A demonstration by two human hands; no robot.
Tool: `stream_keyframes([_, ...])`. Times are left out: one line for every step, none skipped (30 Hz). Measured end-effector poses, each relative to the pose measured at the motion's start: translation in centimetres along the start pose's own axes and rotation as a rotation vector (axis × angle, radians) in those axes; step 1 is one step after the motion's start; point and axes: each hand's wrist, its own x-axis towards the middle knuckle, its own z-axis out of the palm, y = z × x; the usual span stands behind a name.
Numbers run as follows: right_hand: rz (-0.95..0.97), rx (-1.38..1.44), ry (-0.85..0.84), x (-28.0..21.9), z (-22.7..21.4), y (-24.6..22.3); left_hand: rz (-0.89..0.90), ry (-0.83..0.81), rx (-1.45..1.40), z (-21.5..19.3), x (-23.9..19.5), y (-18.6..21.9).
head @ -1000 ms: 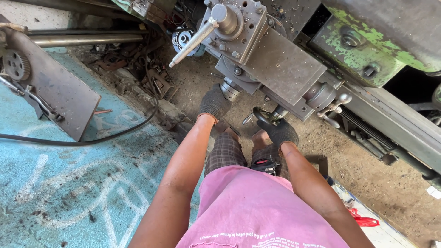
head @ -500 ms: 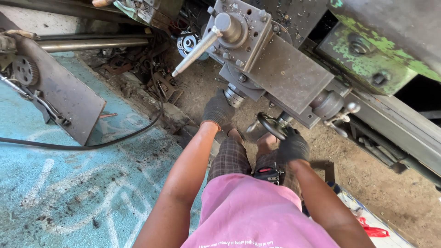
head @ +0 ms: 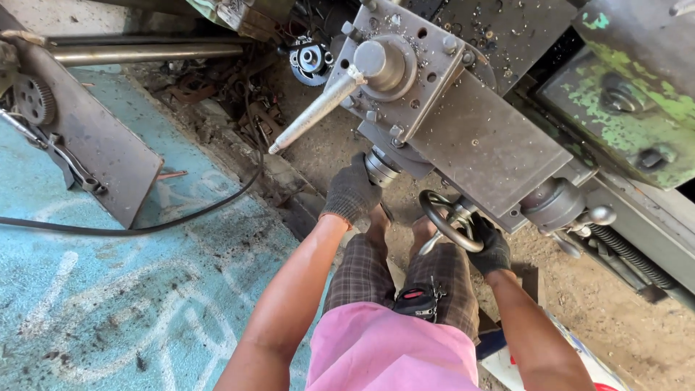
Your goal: Operating a manual lathe machine to turn a metal workpiece by adjusting handwheels and levers.
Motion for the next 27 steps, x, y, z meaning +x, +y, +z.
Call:
stream_keyframes([-0.034, 0.010, 0.028, -0.6, -0.8, -0.7, 0.008, 0.008, 0.028, 0.1, 0.2, -0.1])
stream_keyframes([-0.040, 0.009, 0.027, -0.9, -2.1, -2.1, 0.006, 0.013, 0.026, -0.1, 0.4, -0.1])
stream_keyframes([-0.030, 0.007, -0.049, -1.3, -3.5, -3.5, 0.011, 0.018, 0.023, -0.2, 0.5, -0.1])
stream_keyframes([-0.005, 0.003, -0.126, -2.6, -4.9, -4.6, 0.020, 0.010, 0.023, 0.0, 0.4, 0.0])
stream_keyframes([0.005, 0.002, -0.127, -3.6, -5.6, -5.6, 0.022, 0.001, 0.025, 0.2, 0.5, -0.3])
stream_keyframes([0.025, 0.156, -0.159, -3.9, -6.4, -6.7, 0.047, 0.005, 0.020, 0.0, 0.8, -0.5])
stream_keyframes([0.045, 0.310, -0.191, -4.2, -7.2, -7.9, 0.071, 0.010, 0.015, -0.1, 1.0, -0.7])
stream_keyframes([0.045, 0.311, -0.191, -3.9, -7.2, -7.8, 0.071, 0.010, 0.016, -0.5, 0.3, -0.1])
stream_keyframes([0.049, 0.420, -0.216, -3.8, -7.2, -7.6, 0.082, 0.054, 0.022, -0.9, -0.4, 0.4])
stream_keyframes([0.052, 0.531, -0.240, -3.5, -7.1, -7.4, 0.094, 0.099, 0.028, -1.2, -1.0, 1.0])
stream_keyframes([0.051, 0.532, -0.240, -3.4, -6.9, -7.4, 0.093, 0.100, 0.029, -0.6, 1.1, -0.8])
stream_keyframes([0.047, 0.482, -0.237, -3.2, -6.8, -7.4, 0.153, 0.020, -0.061, 0.0, 3.2, -2.4])
stream_keyframes([0.043, 0.432, -0.234, -3.1, -6.7, -7.4, 0.211, -0.060, -0.151, 0.6, 5.4, -4.0])
stream_keyframes([0.049, 0.429, -0.232, -3.0, -6.5, -7.4, 0.214, -0.065, -0.152, 0.0, 4.8, -3.9])
stream_keyframes([0.083, 0.465, -0.208, -3.0, -6.3, -7.3, 0.207, -0.111, -0.221, -0.5, 4.1, -3.8])
stream_keyframes([0.112, 0.500, -0.184, -2.7, -6.0, -7.4, 0.200, -0.152, -0.290, -1.3, 3.6, -3.7])
stream_keyframes([0.113, 0.498, -0.182, -2.8, -6.0, -7.7, 0.203, -0.152, -0.292, -1.6, 3.3, -3.5])
stream_keyframes([0.130, 0.511, -0.167, -2.9, -5.9, -8.1, 0.215, -0.168, -0.307, -2.0, 2.9, -3.4])
stream_keyframes([0.148, 0.525, -0.153, -3.0, -5.7, -8.5, 0.226, -0.184, -0.323, -2.5, 2.5, -3.3])
stream_keyframes([0.149, 0.527, -0.149, -3.2, -5.9, -8.6, 0.230, -0.184, -0.320, -2.6, 2.4, -3.3])
stream_keyframes([0.170, 0.525, -0.151, -3.5, -6.0, -8.8, 0.226, -0.194, -0.306, -2.7, 2.4, -3.3])
stream_keyframes([0.189, 0.521, -0.151, -3.6, -6.3, -8.9, 0.225, -0.204, -0.294, -2.8, 2.3, -3.1])
stream_keyframes([0.189, 0.522, -0.145, -3.5, -6.4, -8.9, 0.231, -0.203, -0.292, -2.0, 3.4, -3.7])
stream_keyframes([0.194, 0.499, -0.143, -3.4, -6.4, -8.8, 0.204, -0.187, -0.339, -1.2, 4.6, -4.4])
stream_keyframes([0.200, 0.475, -0.141, -3.2, -6.5, -8.8, 0.177, -0.171, -0.386, -0.4, 5.7, -5.0])
stream_keyframes([0.199, 0.475, -0.138, -4.0, -7.8, -10.5, 0.180, -0.171, -0.386, -0.4, 4.8, -4.6])
stream_keyframes([0.229, 0.492, -0.159, -4.8, -9.1, -12.2, 0.168, -0.117, -0.385, -0.4, 3.9, -4.3])
